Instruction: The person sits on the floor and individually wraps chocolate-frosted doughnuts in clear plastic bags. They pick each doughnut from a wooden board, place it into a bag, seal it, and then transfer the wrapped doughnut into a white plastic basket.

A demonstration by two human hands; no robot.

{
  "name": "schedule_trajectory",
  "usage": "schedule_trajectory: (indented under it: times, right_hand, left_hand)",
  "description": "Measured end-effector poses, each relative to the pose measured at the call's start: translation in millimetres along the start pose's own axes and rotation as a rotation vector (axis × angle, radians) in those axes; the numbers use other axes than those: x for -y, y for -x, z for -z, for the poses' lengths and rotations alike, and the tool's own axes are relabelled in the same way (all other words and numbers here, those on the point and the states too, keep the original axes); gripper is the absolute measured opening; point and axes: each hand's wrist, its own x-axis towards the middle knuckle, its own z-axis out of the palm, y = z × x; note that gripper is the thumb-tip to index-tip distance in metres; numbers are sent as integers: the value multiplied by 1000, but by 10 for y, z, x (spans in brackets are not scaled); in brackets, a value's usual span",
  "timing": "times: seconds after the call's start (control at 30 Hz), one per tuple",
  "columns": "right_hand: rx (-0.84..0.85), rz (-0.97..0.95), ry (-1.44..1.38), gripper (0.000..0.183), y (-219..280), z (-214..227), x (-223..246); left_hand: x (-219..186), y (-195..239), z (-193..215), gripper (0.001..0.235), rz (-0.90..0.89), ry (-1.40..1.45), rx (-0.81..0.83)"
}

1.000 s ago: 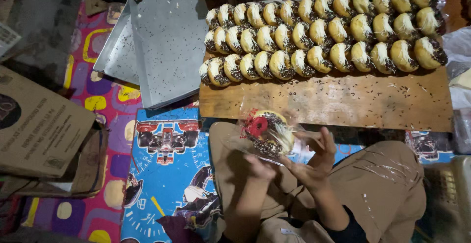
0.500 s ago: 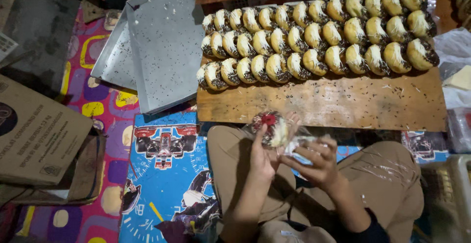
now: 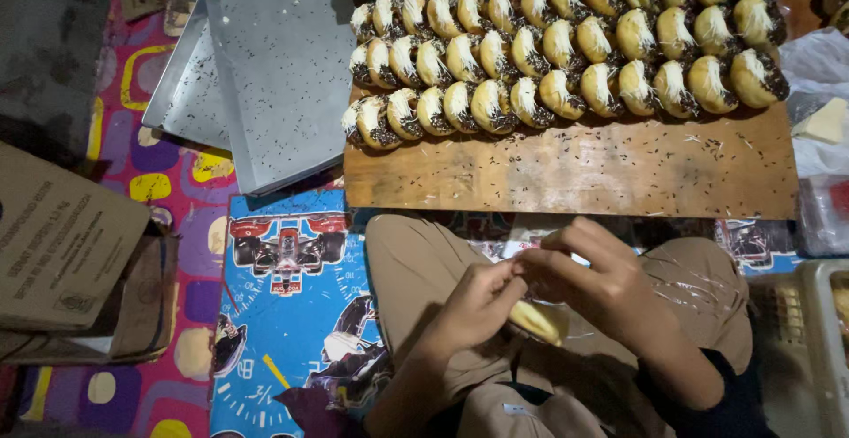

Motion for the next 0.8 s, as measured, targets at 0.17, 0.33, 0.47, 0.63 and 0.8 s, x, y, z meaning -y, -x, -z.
schedule_trajectory:
  times: [0.17, 0.33, 0.47, 0.63, 0.8]
  right_hand:
    - [127, 31, -49, 38, -29, 118, 87]
    - [169, 88, -88, 28, 379, -296, -357]
    - [214, -581, 353, 14, 755, -137, -1151]
    - [224, -868, 412, 40, 1001, 158, -1062]
    - [12, -402, -102, 91, 654, -978, -123]
  left_hand:
    - [-238, 85, 106, 15, -382, -479, -29]
    - [-383, 91, 152, 23, -120, -786, 128]
    - [-410, 221, 371, 44, 542, -471, -24]
    - [-208, 172, 501, 52, -155, 144, -407]
    - [-335, 182, -38, 63, -8, -290, -687]
